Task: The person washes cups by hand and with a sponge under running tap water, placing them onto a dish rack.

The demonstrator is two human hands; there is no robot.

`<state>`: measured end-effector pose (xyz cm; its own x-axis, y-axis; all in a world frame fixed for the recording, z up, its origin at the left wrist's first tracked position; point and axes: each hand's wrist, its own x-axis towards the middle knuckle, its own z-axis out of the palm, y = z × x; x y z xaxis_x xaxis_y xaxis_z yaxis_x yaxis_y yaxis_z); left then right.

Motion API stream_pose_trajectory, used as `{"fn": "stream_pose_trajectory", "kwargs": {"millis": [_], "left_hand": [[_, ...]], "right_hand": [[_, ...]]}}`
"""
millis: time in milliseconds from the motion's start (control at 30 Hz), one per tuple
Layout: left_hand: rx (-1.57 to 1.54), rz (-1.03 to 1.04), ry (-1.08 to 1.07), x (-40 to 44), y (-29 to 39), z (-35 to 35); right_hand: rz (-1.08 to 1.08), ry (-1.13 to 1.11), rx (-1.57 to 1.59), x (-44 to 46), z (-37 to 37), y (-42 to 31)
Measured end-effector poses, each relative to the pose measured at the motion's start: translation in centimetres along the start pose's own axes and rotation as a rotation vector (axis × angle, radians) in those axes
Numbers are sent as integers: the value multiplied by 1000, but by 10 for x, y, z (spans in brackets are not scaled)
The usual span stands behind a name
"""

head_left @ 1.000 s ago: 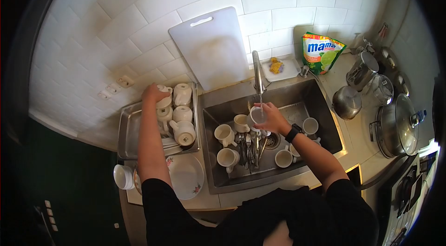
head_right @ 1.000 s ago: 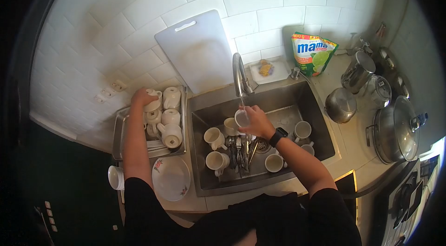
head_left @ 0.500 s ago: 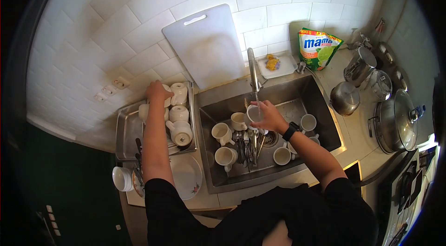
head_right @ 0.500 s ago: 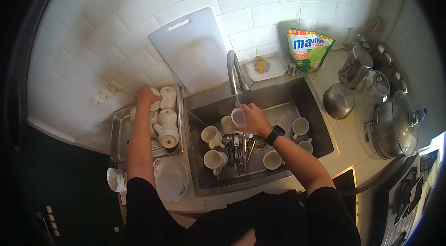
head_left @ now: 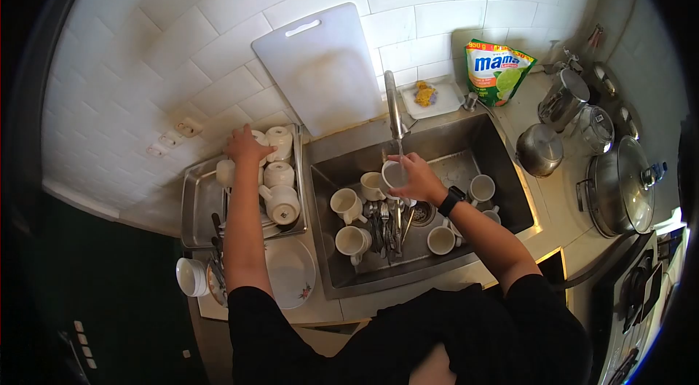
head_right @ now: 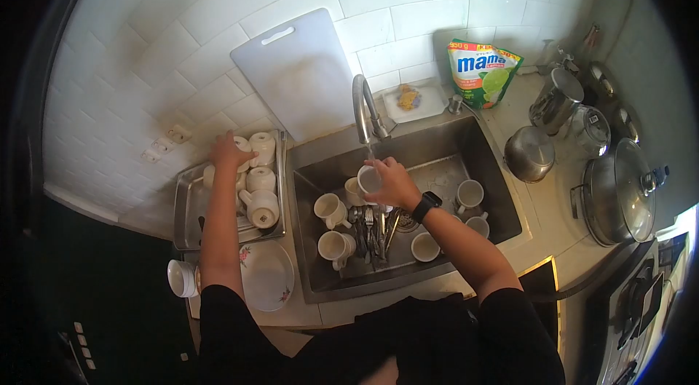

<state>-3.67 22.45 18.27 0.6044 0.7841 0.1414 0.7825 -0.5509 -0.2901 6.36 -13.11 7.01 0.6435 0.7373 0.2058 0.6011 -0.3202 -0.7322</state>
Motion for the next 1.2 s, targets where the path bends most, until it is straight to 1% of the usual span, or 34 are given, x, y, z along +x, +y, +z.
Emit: {"fn": "stream_pose_trajectory", "kwargs": {"millis": [33, 133, 233, 267, 300, 367, 433, 467, 500, 567, 600, 667, 700, 733, 833, 933, 1033, 1067, 1167, 1200], "left_hand": [[2, -4, 33, -7, 4, -7], [-104, 54, 271, -25, 22, -28], [-345, 173, 374, -64, 55, -56], [-455, 227, 363, -79, 66, -58], [-566, 277, 350, -94, 76, -59], [-872, 434, 215, -117, 99, -38], [-1057, 630, -12, -137, 127, -8], [-1145, 743, -96, -145, 144, 18], [-1231, 856, -177, -152, 159, 39], [-1430, 903, -268, -167, 180, 55], [-1527, 926, -313, -172, 186, 57], [-1492, 970, -258, -179, 188, 46], [-1475, 993, -229, -181, 190, 41], [-1421, 1007, -178, -178, 195, 41], [-1422, 982, -36, -173, 205, 46], [-1690, 570, -400, -167, 222, 78], [-1947, 205, -836, -171, 217, 82], [-1959, 244, -886, -175, 213, 83], [-2271, 204, -934, -193, 207, 84], [-2329, 258, -933, -197, 206, 87]], "right_hand": [[4, 1, -1, 0, 1, 1], [-14, 12, -48, 0, 2, 3], [18, 26, -36, 0, 5, 7], [25, 21, -55, 0, 5, 7], [60, 15, 45, 0, 8, 15], [129, -2, 246, 2, 21, 35], [370, -69, 833, -1, 17, 29], [491, -101, 1125, -3, 14, 28], [541, -181, 1222, -5, 10, 31], [638, -343, 1417, -11, 4, 41], [705, -315, 1402, -12, 5, 45], [702, -390, 1618, -16, 8, 65], [698, -427, 1725, -17, 4, 64], [778, -405, 1716, -19, -2, 61], [794, -375, 1661, -17, -11, 56], [791, -89, 1141, -19, -17, 41], [249, -26, 746, -13, -4, 51], [214, -147, 842, -11, -1, 52], [224, -272, 880, -14, -4, 29], [233, -272, 861, -17, -2, 23]]}}
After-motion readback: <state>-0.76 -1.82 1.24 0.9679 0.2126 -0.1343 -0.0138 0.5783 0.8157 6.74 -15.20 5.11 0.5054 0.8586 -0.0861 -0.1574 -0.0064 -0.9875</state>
